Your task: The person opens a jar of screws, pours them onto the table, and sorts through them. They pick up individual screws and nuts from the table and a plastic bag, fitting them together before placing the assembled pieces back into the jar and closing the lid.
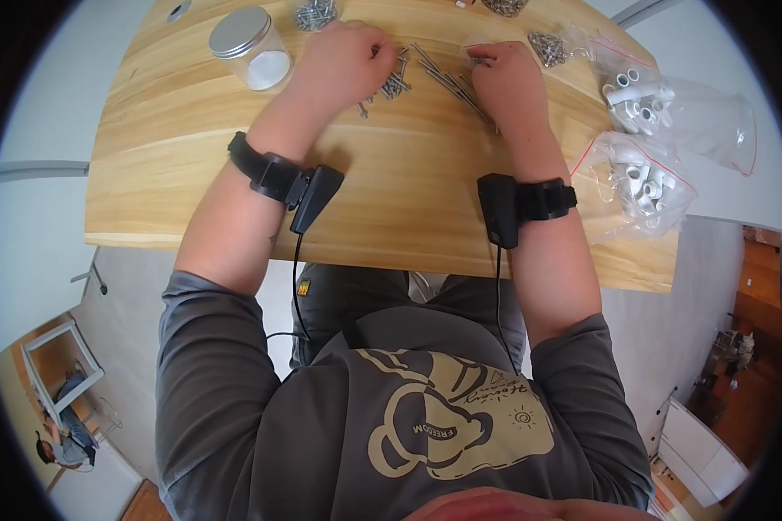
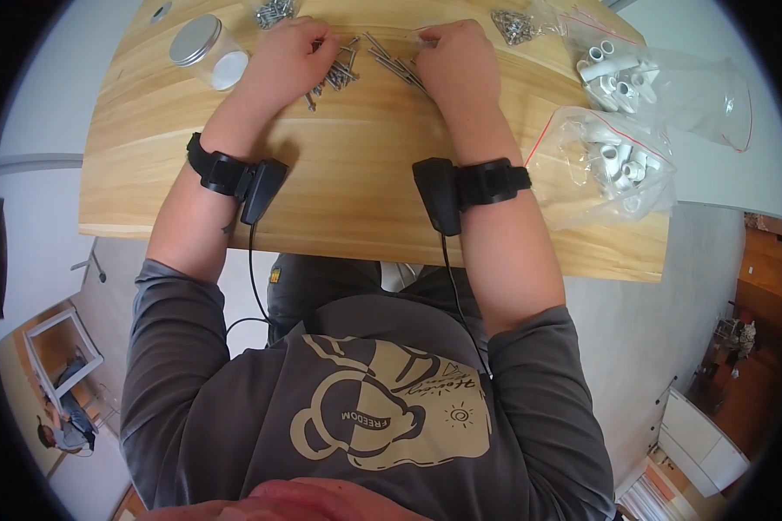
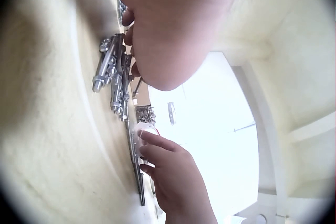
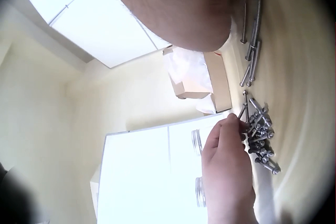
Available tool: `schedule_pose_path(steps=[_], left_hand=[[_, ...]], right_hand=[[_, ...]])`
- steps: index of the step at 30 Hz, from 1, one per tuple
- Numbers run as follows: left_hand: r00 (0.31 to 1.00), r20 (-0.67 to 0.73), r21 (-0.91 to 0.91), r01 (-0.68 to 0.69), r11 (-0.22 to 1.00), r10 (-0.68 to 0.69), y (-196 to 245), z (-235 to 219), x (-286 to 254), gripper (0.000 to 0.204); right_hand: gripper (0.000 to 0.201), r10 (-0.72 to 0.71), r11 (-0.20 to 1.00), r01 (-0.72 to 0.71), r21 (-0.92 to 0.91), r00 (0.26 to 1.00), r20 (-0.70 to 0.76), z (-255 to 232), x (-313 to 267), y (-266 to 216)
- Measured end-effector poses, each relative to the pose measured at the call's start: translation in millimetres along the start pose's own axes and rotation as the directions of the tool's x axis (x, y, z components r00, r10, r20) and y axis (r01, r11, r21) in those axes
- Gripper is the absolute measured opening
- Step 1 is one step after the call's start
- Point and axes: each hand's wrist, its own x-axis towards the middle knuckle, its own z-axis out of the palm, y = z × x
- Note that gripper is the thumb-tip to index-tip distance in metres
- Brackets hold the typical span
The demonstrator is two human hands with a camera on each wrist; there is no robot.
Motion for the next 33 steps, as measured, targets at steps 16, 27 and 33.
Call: schedule_pose_path(steps=[16, 27, 33], left_hand=[[0.998, 0.011, -0.007, -0.065, 0.998, 0.065, 6.9, 5.6, -4.7, 0.02], [0.969, 0.171, -0.018, -0.178, 0.984, 0.178, 16.7, 2.9, -10.4, 0.023], [0.956, 0.186, -0.044, -0.22, 0.974, 0.225, 16.6, 4.9, -9.6, 0.019]], right_hand=[[0.028, 0.019, 0.999, -0.011, -0.05, 0.987, 0.159, -13.4, 1.1, 13.5], [0.033, 0.105, 0.994, -0.102, -0.03, 0.987, 0.122, -17.4, -10.0, -9.1], [0.023, -0.034, 0.994, 0.028, 0.101, 0.998, 0.052, -9.8, -8.4, 14.3]])
